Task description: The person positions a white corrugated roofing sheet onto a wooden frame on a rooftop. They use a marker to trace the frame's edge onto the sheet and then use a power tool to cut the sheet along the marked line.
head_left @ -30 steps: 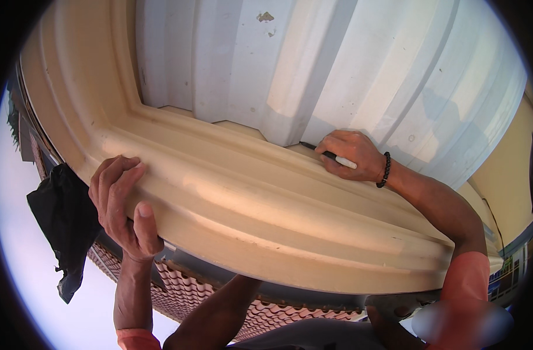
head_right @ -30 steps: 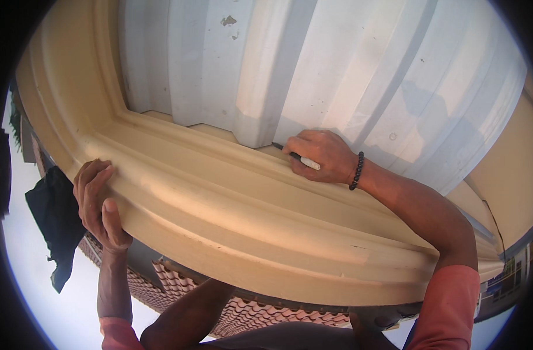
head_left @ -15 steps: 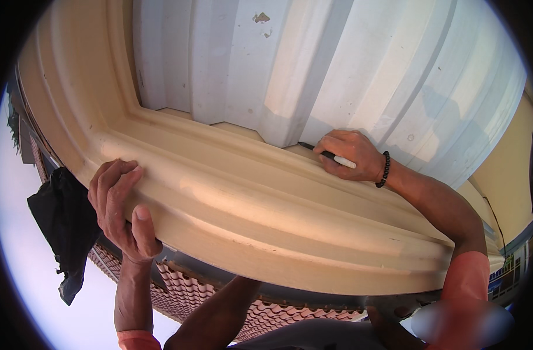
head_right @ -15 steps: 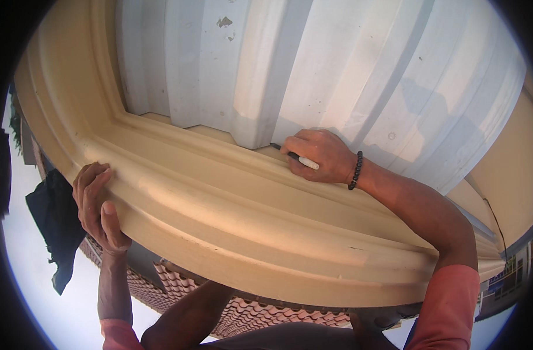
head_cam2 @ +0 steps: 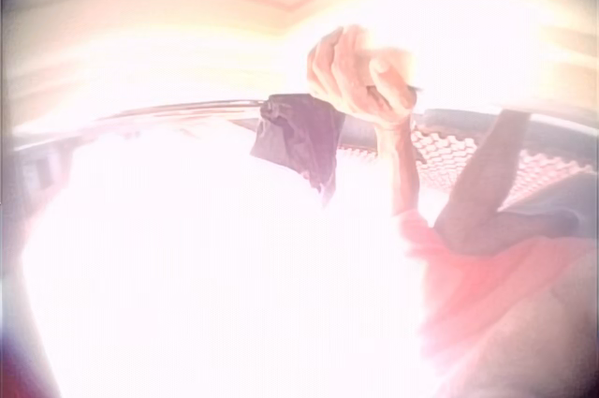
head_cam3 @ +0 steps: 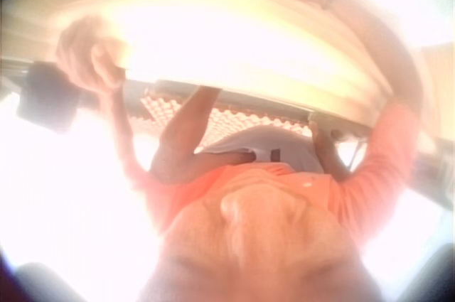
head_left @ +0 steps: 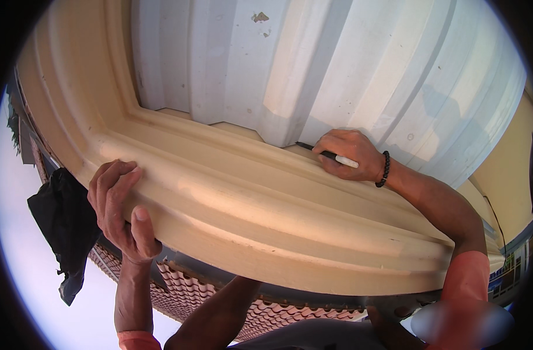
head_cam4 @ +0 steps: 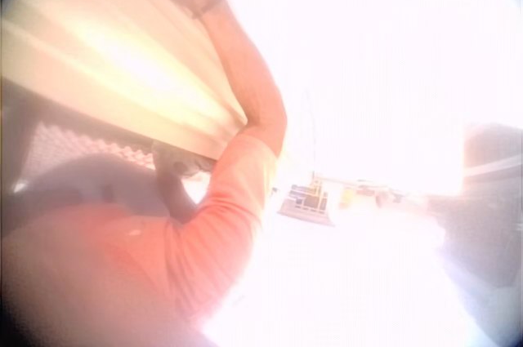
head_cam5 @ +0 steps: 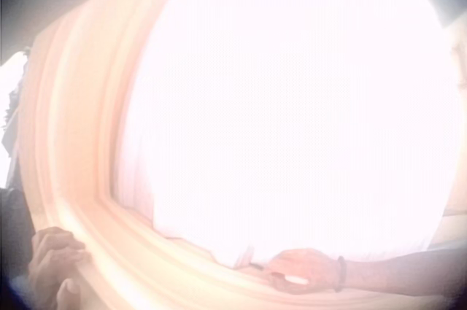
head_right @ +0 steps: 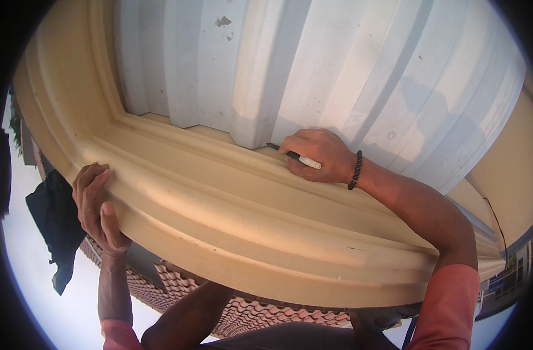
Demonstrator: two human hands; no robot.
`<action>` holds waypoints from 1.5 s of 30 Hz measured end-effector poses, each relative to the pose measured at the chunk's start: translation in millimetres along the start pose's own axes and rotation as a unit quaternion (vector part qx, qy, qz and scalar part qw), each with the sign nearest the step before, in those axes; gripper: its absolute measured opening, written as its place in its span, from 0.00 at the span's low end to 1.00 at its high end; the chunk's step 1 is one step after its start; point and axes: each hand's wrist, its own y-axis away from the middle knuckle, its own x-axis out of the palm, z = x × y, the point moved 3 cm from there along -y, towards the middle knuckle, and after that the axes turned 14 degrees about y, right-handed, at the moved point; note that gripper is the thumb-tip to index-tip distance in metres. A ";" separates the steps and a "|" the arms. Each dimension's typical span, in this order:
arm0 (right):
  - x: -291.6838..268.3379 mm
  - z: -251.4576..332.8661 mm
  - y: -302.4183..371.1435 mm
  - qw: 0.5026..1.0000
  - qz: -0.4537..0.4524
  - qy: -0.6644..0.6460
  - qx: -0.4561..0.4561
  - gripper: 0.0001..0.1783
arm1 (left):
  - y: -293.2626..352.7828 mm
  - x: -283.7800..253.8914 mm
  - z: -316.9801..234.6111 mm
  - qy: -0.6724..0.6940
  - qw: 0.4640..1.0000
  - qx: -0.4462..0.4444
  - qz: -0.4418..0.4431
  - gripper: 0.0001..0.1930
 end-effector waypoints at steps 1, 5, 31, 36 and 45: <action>-0.1 0.5 -0.4 1.000 -0.009 -0.014 -0.008 0.09 | -0.4 0.2 -0.2 0.000 1.000 0.001 -0.001 0.25; 0.1 3.5 -3.5 0.998 -0.035 -0.051 -0.030 0.10 | -2.9 1.9 -0.4 0.006 0.999 0.022 -0.029 0.22; 1.1 3.0 -12.5 0.997 -0.026 -0.050 -0.057 0.09 | -0.9 0.9 -2.9 -0.003 0.999 0.016 -0.034 0.22; 0.8 2.1 -12.1 0.997 -0.039 -0.041 -0.056 0.08 | -3.6 0.0 -4.2 -0.001 0.999 0.017 -0.031 0.22; -30.2 20.5 -11.1 0.997 -0.054 -0.043 -0.018 0.04 | -2.6 0.7 -1.1 0.004 0.999 0.036 -0.039 0.20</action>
